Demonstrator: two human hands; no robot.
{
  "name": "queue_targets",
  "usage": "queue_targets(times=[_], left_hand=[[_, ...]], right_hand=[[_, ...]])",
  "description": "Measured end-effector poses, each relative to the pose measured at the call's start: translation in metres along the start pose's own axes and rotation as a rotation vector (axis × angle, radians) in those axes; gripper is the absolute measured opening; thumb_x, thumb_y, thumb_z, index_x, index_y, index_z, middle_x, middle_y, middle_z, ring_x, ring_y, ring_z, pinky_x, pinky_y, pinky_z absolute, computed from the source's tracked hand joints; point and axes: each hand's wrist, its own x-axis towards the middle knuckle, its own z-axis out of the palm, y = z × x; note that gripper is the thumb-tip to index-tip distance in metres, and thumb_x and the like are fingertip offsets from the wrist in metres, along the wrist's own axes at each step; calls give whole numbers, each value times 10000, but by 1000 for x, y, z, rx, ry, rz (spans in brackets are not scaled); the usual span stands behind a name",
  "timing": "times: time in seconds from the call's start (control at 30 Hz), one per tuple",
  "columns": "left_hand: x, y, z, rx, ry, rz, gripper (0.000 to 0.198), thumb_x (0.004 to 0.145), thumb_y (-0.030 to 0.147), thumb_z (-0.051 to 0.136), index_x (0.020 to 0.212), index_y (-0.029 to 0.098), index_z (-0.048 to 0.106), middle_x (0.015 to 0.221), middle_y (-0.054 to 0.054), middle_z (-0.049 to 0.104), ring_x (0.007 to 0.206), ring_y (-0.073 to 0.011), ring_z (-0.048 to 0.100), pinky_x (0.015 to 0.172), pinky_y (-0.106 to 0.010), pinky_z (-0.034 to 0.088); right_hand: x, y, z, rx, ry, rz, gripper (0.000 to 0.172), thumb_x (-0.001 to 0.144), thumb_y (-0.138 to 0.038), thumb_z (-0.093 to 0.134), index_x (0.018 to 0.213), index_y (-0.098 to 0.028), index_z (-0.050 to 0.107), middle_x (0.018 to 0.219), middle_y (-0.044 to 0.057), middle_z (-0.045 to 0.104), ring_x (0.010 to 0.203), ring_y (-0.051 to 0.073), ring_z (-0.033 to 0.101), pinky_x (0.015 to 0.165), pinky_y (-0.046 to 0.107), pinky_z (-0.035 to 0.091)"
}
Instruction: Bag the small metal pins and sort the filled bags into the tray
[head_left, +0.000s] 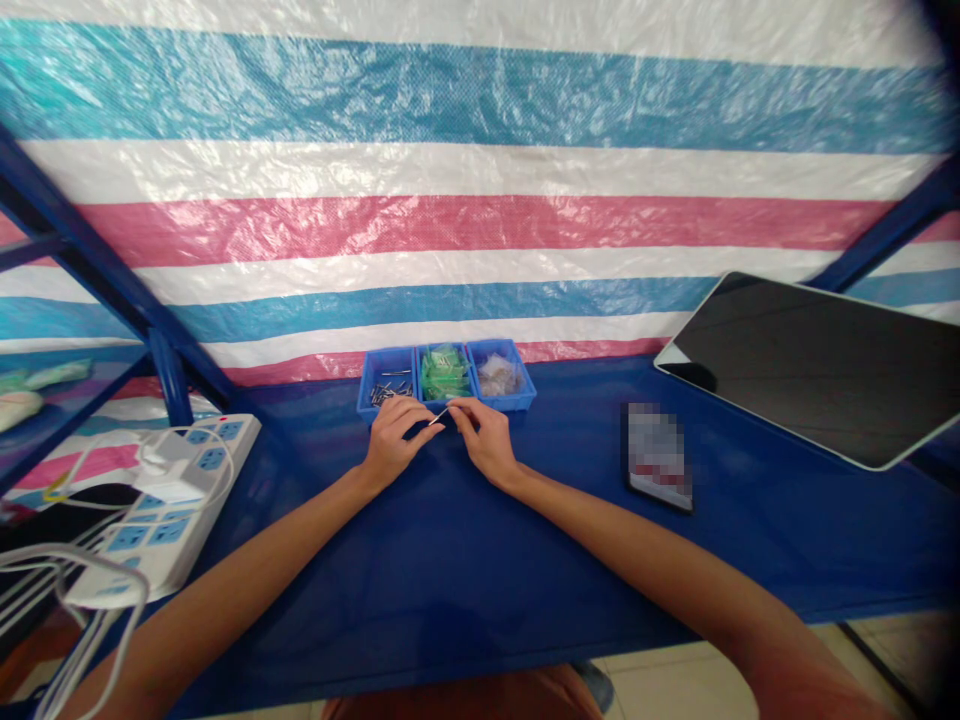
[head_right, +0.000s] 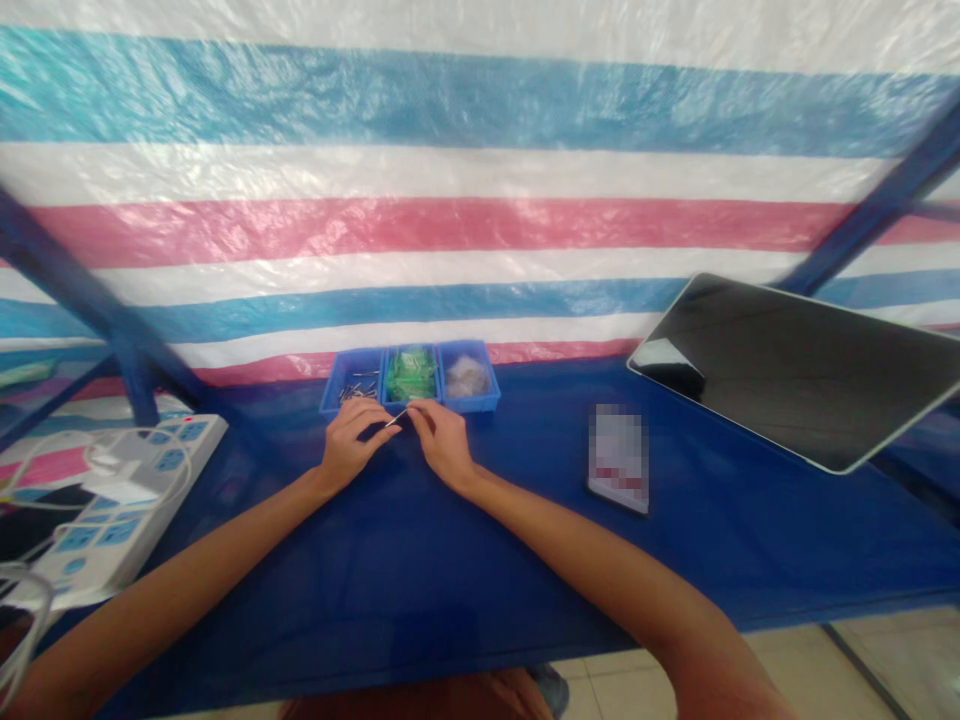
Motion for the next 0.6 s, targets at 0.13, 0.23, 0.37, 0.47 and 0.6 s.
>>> queue_targets(times=[0.13,0.23,0.37,0.47,0.6], left_hand=[[-1,-1,1,10,9,-5,100,816,294,645,832,195,654,828,-28,662,834,-163,581,826,-344,437],[0,0,-1,13,21,-19,89,828,279,630,827,193,651,817,-25,659,828,-160,578,819,-341,435],[1,1,-2,18,36,-48,103,848,279,603,812,193,645,801,-22,660,818,-160,577,814,-342,429],[1,0,-3,21,45,-80,135,868,281,573,796,189,640,781,-22,653,806,-158,576,810,-340,426],[0,-2,-2,16,41,-114,183,895,301,523,807,188,638,801,-30,649,817,-161,576,821,-343,423]], right_hand=[[0,0,0,-9,8,-3,276,919,-356,454,888,-174,659,823,46,683,733,171,620,696,269,464],[0,-1,-1,-19,5,-7,279,919,-363,454,868,-174,654,809,46,681,728,173,618,699,270,463],[-1,-2,-1,-25,-15,-30,280,922,-366,449,857,-179,646,796,43,674,713,169,615,713,274,465],[-3,-4,-2,-19,-51,-78,277,927,-354,438,858,-180,642,791,42,666,713,164,610,719,270,465],[-6,-2,-3,-14,-129,-154,293,934,-355,409,880,-183,640,803,53,658,735,164,607,735,273,473]])
